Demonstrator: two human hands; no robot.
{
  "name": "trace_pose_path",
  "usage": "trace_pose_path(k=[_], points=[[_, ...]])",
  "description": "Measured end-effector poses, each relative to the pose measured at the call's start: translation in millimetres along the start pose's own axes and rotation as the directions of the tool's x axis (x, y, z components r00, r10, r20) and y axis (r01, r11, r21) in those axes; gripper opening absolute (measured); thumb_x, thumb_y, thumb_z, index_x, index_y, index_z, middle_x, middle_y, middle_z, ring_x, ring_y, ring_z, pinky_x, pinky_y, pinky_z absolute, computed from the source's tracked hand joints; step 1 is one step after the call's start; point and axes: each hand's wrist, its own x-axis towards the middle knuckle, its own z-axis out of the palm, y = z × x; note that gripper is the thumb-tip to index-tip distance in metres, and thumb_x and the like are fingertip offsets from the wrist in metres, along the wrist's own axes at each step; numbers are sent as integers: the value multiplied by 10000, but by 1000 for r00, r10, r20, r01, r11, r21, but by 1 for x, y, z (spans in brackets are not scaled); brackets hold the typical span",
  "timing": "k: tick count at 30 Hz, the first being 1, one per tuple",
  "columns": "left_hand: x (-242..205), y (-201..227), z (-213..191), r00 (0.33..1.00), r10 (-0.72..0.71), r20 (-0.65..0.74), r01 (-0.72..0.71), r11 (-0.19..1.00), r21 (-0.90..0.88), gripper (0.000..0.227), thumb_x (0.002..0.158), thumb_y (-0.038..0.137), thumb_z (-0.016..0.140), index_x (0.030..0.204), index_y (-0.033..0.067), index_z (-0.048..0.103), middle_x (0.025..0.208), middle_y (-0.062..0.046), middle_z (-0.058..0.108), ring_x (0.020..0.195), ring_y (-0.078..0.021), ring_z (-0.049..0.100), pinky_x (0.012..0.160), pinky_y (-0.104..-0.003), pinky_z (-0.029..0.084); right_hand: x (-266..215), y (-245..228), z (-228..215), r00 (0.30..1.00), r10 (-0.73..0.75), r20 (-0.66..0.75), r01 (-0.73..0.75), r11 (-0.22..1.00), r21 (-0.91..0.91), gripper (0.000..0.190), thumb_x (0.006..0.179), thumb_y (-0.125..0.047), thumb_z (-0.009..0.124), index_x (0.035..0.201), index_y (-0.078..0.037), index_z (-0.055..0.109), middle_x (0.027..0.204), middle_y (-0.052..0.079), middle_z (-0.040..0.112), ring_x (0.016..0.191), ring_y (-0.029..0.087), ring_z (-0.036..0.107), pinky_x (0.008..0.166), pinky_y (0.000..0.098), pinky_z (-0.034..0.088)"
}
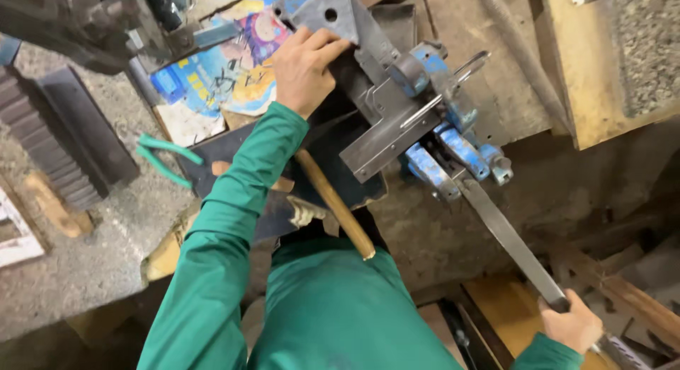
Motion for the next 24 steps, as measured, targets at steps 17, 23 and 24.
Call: trace_pose_path(k=[17, 23, 24], points=[[23, -41, 2, 962, 269, 48, -257, 952, -166, 402, 710, -74, 708, 1056, 120, 774, 1053, -1, 691, 980, -268, 565, 849, -392, 439, -13, -16, -13, 998, 51, 40, -53, 997, 50, 390, 785, -381, 848, 1076, -131, 781, 806, 175, 725, 783, 360, 692, 800, 451, 545], [29, 11, -59, 992, 71, -106, -101, 947, -305, 486, 698, -157, 653, 1094, 107, 752, 1055, -34, 682, 987, -284, 587, 803, -407, 479, 4, -78, -12, 994, -31, 108, 21, 996, 89, 521, 777, -459, 864, 1099, -66, 749, 865, 192, 734, 809, 380, 694, 779, 454, 548], [26, 24, -72, 993, 27, -114, -65, 936, -346, 517, 688, -176, 634, 1099, 114, 754, 1048, -40, 683, 988, -273, 599, 787, -392, 490, 13, -96, -13, 987, -127, 93, 118, 988, 102, 481, 804, -426, 852, 1110, -70, 747, 898, 185, 733, 832, 371, 692, 803, 453, 544]])
